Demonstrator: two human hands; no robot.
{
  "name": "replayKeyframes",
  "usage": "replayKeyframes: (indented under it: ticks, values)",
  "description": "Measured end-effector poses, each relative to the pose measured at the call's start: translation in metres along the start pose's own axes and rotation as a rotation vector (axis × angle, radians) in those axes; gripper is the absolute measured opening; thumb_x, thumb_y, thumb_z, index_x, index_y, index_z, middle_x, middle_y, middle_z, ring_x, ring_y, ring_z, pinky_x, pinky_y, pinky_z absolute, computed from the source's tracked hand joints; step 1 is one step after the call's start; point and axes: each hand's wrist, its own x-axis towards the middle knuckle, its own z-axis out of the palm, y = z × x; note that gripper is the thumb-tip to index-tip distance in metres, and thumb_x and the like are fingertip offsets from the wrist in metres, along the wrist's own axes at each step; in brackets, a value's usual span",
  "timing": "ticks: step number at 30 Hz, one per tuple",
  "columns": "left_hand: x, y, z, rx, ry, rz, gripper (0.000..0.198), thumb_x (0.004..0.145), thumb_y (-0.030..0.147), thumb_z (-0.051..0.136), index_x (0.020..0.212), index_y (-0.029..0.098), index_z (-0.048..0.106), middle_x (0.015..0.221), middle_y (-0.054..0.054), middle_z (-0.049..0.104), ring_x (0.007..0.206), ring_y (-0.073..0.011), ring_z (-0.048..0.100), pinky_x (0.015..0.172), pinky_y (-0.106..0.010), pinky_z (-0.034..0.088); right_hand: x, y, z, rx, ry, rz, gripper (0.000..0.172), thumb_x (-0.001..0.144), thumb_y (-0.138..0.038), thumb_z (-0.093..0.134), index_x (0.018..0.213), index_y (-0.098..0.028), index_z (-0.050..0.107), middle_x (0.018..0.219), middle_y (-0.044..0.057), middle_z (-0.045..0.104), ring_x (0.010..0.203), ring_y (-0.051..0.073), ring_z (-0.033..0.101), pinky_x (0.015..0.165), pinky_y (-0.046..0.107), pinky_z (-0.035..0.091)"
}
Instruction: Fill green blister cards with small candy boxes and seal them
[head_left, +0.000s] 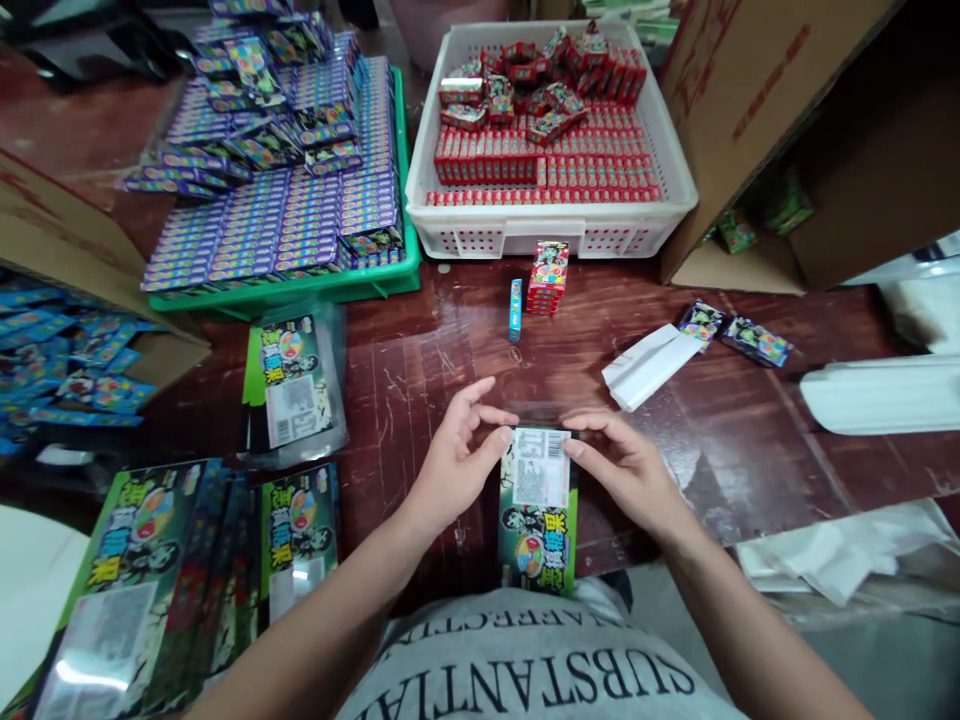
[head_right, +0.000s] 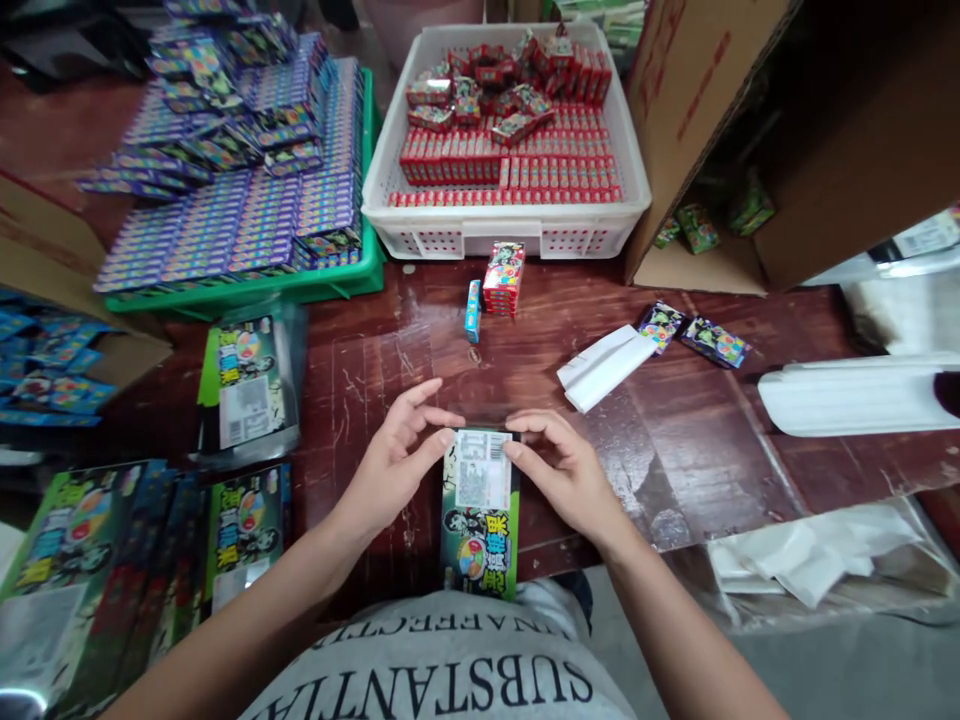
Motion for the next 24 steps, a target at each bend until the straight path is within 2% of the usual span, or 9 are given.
replayKeyframes:
  ticks: [2,5,6,8,10,13,16,20,24]
  values:
    - [0.004,0.005,-0.001,0.036,-0.052,-0.041,0.039,0.092,0.028,0.063,0.130,0.022,0.060,0.109,-0.005,0.073,0.104,-0.0195,0.067,0.098,-0.039,0.051,0.001,-0.003,-0.005,-0.028,0.017,-0.062,0.022,0.094,-0.033,0.067,0.117,-0.032,0.068,0.127,0.005,0.067,0.121,0.025,0.061,0.107,0.052,0.049]
    - [0.010,0.011,-0.001,0.058,-0.091,-0.089,0.019,0.091,0.033,0.066,0.104,0.021,0.072,0.109,-0.005,0.074,0.103,-0.0205,0.067,0.098,-0.040,0.052,0.002,-0.008,-0.011,-0.033,0.030,-0.081,0.036,0.095,-0.030,0.066,0.131,-0.036,0.063,0.123,0.004,0.071,0.116,0.023,0.065,0.105,0.050,0.051]
    - [0.011,0.013,0.000,0.053,-0.095,-0.095,0.019,0.091,0.036,0.067,0.100,0.021,0.073,0.109,-0.005,0.074,0.102,-0.0206,0.068,0.097,-0.040,0.052,0.002,-0.010,-0.013,-0.047,0.016,-0.081,0.035,0.095,-0.030,0.067,0.129,-0.036,0.065,0.121,0.003,0.072,0.114,0.022,0.066,0.104,0.048,0.052]
    - [0.015,0.018,0.004,0.054,-0.116,-0.104,0.020,0.089,0.038,0.070,0.097,0.020,0.073,0.107,-0.005,0.075,0.098,-0.0201,0.068,0.092,-0.038,0.053,0.005,-0.015,-0.016,-0.083,-0.015,-0.074,0.021,0.092,-0.032,0.071,0.113,-0.033,0.074,0.117,0.003,0.074,0.110,0.022,0.067,0.102,0.045,0.052]
    - [0.019,0.022,0.009,0.068,-0.142,-0.115,0.020,0.086,0.036,0.073,0.093,0.018,0.072,0.099,-0.005,0.075,0.090,-0.0182,0.068,0.085,-0.035,0.054,0.010,-0.021,-0.020,-0.064,-0.006,-0.006,0.013,0.090,-0.036,0.074,0.099,-0.029,0.077,0.107,0.003,0.075,0.100,0.021,0.069,0.093,0.042,0.055]
    - [0.026,0.030,0.017,0.084,-0.157,-0.118,0.015,0.084,0.030,0.074,0.089,0.017,0.069,0.087,-0.002,0.073,0.080,-0.0150,0.067,0.076,-0.030,0.053,0.019,-0.028,-0.026,0.044,0.001,0.187,0.020,0.087,-0.043,0.075,0.095,-0.025,0.075,0.092,0.002,0.076,0.084,0.019,0.069,0.079,0.037,0.056]
    - [0.031,0.036,0.018,0.124,-0.201,-0.102,0.014,0.087,0.029,0.070,0.083,0.016,0.070,0.083,-0.002,0.073,0.076,-0.0139,0.065,0.074,-0.029,0.052,0.025,-0.030,-0.036,0.071,-0.073,0.276,0.024,0.086,-0.046,0.076,0.090,-0.022,0.076,0.089,0.002,0.076,0.081,0.018,0.069,0.081,0.035,0.055]
    - [0.030,0.032,0.010,0.128,-0.332,-0.072,0.018,0.087,0.035,0.074,0.093,0.018,0.072,0.094,-0.004,0.076,0.085,-0.0162,0.068,0.081,-0.032,0.054,0.020,-0.028,-0.048,0.030,-0.197,0.219,0.022,0.089,-0.046,0.073,0.093,-0.025,0.079,0.100,0.004,0.078,0.089,0.020,0.070,0.084,0.037,0.056]
    - [0.029,0.022,0.007,0.142,-0.363,-0.019,0.021,0.086,0.035,0.077,0.099,0.019,0.071,0.102,-0.005,0.075,0.091,-0.0181,0.070,0.085,-0.035,0.055,0.018,-0.031,-0.065,-0.064,-0.333,0.050,0.020,0.095,-0.043,0.066,0.105,-0.030,0.079,0.113,0.004,0.075,0.102,0.021,0.070,0.088,0.039,0.057]
